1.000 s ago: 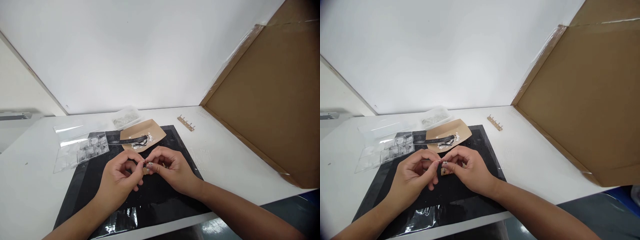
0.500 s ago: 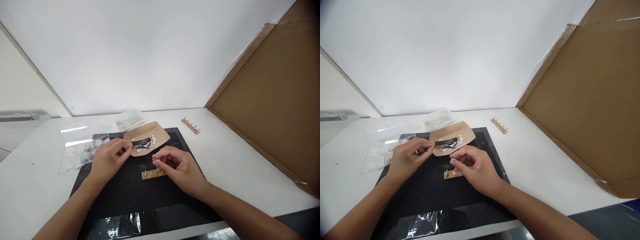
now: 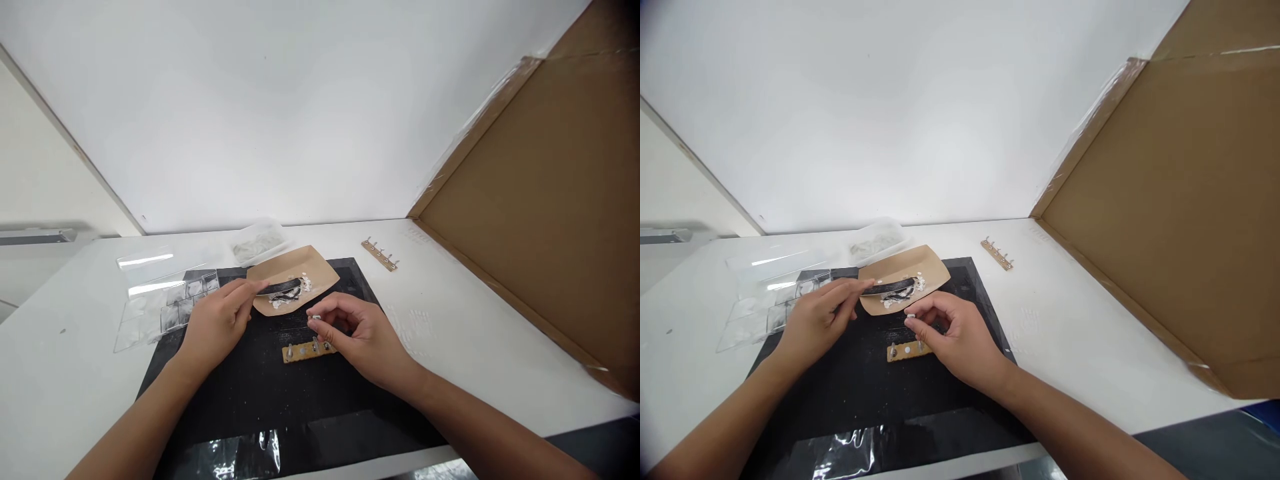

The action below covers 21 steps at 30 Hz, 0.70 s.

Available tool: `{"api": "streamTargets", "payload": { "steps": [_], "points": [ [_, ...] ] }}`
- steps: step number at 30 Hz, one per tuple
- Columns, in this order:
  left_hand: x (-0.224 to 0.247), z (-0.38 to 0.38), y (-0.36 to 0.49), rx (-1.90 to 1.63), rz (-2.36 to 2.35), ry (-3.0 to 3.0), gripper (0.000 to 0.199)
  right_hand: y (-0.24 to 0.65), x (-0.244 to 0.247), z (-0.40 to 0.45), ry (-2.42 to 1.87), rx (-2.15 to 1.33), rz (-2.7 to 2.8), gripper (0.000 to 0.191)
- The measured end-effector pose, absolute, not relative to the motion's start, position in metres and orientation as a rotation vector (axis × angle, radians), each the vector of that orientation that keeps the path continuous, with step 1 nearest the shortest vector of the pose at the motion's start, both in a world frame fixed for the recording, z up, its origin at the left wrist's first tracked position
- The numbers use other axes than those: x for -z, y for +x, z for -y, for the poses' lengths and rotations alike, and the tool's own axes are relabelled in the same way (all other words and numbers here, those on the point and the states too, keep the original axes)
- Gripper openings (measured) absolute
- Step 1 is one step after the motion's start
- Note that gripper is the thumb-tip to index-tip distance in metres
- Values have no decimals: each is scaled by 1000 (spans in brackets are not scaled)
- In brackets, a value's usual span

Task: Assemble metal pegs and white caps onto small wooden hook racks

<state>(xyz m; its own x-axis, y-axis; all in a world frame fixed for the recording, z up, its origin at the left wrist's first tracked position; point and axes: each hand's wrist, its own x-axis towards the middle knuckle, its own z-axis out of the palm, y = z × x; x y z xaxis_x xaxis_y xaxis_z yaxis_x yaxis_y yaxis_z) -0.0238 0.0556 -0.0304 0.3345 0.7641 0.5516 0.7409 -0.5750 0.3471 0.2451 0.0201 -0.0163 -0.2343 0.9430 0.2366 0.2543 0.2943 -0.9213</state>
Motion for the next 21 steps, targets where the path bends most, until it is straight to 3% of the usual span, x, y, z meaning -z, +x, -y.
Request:
{"api": "streamTargets", "payload": {
  "steps": [4,11,16,21],
  "points": [
    [23,-44,-20,-1115,-1304,2517,35,250,18,-23,-1139,-839,1827,8],
    [16,-27,-7,-746,-895,2686,43,249,19,-21,-1178,-846,1933,11],
    [23,-23,-2,-599,-1014,2694,65,243,24,-17,-1152,-778,2048,15],
    [28,-21,0,-463,-1085,2672,61,239,33,-16,-1200,-706,2143,18]
  ]
}}
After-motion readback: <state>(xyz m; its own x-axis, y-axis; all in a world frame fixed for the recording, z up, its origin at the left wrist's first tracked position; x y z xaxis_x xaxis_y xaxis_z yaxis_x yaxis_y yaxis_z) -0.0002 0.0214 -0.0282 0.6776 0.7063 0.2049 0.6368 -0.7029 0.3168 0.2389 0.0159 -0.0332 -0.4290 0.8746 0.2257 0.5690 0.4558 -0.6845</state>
